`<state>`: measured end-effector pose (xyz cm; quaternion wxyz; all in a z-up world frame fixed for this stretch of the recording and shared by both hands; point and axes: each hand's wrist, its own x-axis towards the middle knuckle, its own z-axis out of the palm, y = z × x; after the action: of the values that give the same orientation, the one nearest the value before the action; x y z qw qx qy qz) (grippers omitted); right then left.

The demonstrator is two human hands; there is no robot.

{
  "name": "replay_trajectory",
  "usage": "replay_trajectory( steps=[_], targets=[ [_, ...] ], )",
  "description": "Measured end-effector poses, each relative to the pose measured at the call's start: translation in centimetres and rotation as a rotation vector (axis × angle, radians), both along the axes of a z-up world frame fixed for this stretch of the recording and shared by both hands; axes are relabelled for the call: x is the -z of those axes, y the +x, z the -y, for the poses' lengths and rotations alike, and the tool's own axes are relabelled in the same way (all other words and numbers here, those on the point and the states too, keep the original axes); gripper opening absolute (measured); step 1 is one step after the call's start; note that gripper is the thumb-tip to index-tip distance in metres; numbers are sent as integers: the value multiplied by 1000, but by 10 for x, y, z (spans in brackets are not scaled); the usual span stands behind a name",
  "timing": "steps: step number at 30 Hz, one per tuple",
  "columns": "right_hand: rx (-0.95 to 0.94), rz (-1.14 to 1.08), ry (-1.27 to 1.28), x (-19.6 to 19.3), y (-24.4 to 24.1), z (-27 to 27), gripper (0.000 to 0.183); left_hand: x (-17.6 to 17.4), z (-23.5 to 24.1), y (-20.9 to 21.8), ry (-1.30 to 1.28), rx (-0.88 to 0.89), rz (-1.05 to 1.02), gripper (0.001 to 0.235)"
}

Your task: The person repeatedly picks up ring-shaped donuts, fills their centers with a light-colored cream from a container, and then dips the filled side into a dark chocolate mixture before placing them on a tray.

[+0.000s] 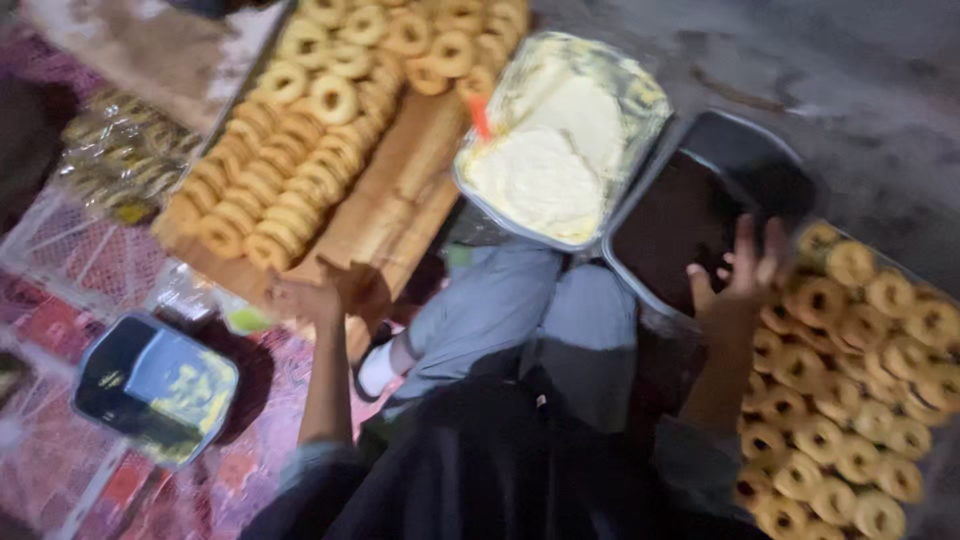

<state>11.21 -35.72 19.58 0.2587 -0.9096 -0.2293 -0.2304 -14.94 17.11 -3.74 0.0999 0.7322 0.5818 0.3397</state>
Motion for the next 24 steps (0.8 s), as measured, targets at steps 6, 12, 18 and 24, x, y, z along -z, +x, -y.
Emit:
replay_trajectory(
  steps=[6, 12, 18, 24],
  targets=[
    [-355, -2, 332, -72, -70, -110, 36, -12, -58, 8, -440, 145, -98, 106],
    [-634, -161, 306, -92, -121, -176, 65, -25, -69, 1, -378, 112, -140, 73],
    [-733, 13, 793, -93, -147, -191, 89, -14, -42, -1, -228, 287, 676, 48],
    [-551, -243, 704, -84, -161, -187, 93, -58, 105, 23, -1224, 573, 1367, 51]
  ],
)
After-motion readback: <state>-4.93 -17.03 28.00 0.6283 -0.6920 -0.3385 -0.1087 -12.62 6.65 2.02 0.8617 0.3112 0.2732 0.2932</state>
